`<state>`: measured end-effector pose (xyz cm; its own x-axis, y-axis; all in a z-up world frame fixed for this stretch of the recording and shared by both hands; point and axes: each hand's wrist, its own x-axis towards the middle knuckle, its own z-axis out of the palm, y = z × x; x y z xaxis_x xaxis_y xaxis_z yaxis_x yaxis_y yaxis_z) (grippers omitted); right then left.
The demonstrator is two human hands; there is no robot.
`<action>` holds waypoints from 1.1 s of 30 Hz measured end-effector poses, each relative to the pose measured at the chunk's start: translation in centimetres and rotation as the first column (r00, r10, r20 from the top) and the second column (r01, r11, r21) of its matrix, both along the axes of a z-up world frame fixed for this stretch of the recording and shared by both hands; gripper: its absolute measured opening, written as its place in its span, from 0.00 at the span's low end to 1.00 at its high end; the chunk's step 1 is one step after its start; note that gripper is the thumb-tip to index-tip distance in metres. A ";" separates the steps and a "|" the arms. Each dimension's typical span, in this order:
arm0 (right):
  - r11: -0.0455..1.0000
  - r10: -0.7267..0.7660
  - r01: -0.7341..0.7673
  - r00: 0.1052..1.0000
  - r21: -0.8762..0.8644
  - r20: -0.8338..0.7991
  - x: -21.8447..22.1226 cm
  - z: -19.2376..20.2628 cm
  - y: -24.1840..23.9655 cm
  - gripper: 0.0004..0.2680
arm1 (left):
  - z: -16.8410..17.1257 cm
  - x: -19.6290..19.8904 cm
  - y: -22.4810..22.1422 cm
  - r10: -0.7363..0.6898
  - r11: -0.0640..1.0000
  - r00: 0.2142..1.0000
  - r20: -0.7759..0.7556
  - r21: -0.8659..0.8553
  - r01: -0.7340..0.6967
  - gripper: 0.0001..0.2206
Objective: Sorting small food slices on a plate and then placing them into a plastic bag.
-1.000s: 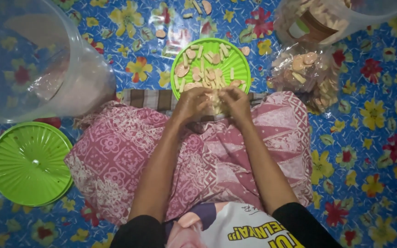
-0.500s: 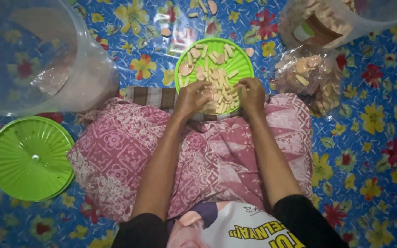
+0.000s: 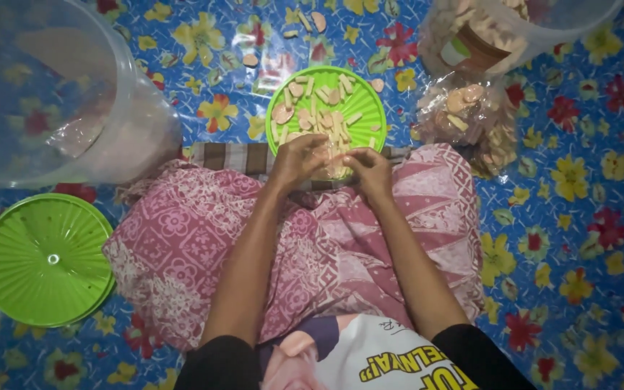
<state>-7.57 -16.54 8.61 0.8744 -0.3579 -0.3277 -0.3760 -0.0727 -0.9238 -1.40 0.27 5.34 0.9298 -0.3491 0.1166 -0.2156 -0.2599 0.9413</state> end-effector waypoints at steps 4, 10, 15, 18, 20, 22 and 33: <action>0.997 0.069 -0.069 0.998 0.029 0.001 0.1 -1.8 -0.6 0.09 | 0.9 -0.4 -0.2 0.001 1.000 1.000 0.002 -0.013 -0.001 0.20; 0.988 0.121 -0.122 0.993 0.100 0.014 -0.6 1.3 0.2 0.10 | -2.3 -0.1 -1.0 0.021 1.000 0.997 -0.070 -0.014 -0.022 0.25; 0.973 0.206 -0.211 0.977 0.097 0.064 -1.0 3.1 0.8 0.13 | 3.5 -1.3 -0.7 0.078 0.997 0.991 -0.108 0.012 -0.077 0.29; 0.981 0.190 -0.193 0.977 0.014 0.093 -1.0 3.4 1.2 0.07 | 4.2 -1.4 -0.6 0.109 0.993 0.983 -0.147 0.071 -0.099 0.27; 0.987 0.161 -0.159 0.982 -0.033 0.102 -0.5 1.5 0.7 0.06 | 3.6 -0.9 -0.3 0.135 0.988 0.980 -0.147 0.090 -0.122 0.25; 0.989 0.133 -0.125 0.985 -0.079 0.113 -0.3 0.9 0.6 0.05 | 1.3 0.1 0.0 0.161 0.983 0.976 -0.144 0.110 -0.146 0.23; 0.954 0.087 -0.058 0.993 -0.294 0.085 0.1 1.2 1.0 0.01 | -5.0 1.8 2.2 0.126 0.942 0.945 -0.301 0.335 -0.019 0.21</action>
<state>-7.44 -15.52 9.85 0.9236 -0.3598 -0.1322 -0.2703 -0.3670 -0.8901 0.43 2.43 0.32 0.9235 -0.2478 -0.2928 0.1079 -0.5647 0.8182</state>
